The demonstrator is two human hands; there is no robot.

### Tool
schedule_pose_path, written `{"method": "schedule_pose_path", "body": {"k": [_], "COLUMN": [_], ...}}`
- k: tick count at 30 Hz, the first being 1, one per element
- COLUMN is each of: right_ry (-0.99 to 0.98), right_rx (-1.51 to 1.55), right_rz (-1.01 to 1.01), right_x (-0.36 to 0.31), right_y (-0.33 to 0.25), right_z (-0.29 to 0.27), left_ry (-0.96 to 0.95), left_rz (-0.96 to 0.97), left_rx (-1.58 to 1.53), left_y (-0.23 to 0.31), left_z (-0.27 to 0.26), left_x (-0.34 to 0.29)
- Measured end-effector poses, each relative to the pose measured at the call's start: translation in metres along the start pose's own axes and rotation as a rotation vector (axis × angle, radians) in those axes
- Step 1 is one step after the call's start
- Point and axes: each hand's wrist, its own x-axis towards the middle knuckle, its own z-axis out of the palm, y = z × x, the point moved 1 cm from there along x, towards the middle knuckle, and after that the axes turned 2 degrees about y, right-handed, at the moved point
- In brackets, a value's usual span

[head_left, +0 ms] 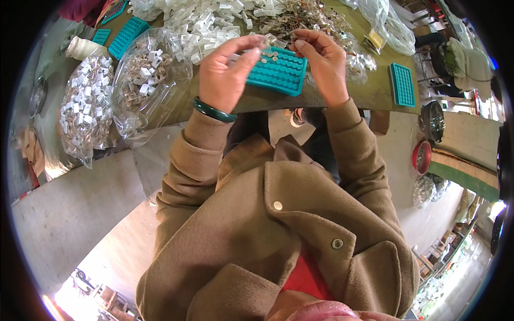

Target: The person repeatedly picks small white plastic housings and metallic pins from a table, inserts the pins into the housings, and places the assembled units into a teal tray. The person also uses a red light to inspect the components during assembly.

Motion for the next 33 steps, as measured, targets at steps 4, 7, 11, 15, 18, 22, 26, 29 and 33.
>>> {"method": "schedule_pose_path", "body": {"k": [4, 7, 11, 15, 18, 22, 26, 29, 33], "right_ry": [-0.129, -0.125, -0.065, -0.032, -0.032, -0.125, -0.188, -0.205, -0.223], "right_rx": [0.109, 0.107, 0.176, 0.268, 0.383, 0.270, 0.383, 0.386, 0.624], "right_rz": [0.036, 0.022, 0.083, 0.109, 0.159, 0.390, 0.476, 0.436, 0.615], "right_x": [-0.023, -0.033, -0.042, -0.056, -0.066, -0.080, -0.091, -0.092, -0.095], "right_y": [-0.021, -0.027, -0.025, -0.024, -0.022, -0.015, -0.007, -0.003, 0.001], "right_z": [0.008, 0.012, 0.018, 0.023, 0.026, 0.024, 0.025, 0.028, 0.031], "left_ry": [-0.022, 0.009, 0.035, 0.102, 0.147, 0.135, 0.136, 0.125, 0.039], "left_rz": [0.160, 0.011, 0.053, -0.002, -0.212, -0.404, -0.283, -0.189, -0.381], "left_rx": [0.134, 0.262, 0.347, 0.266, -0.211, -0.376, -0.304, -0.223, -0.322], "left_y": [-0.003, -0.005, 0.000, -0.001, -0.009, -0.017, -0.022, -0.024, -0.025], "left_z": [0.025, 0.026, 0.027, 0.027, 0.025, 0.025, 0.023, 0.018, 0.006], "left_x": [-0.009, -0.019, -0.033, -0.046, -0.054, -0.074, -0.086, -0.087, -0.091]}}
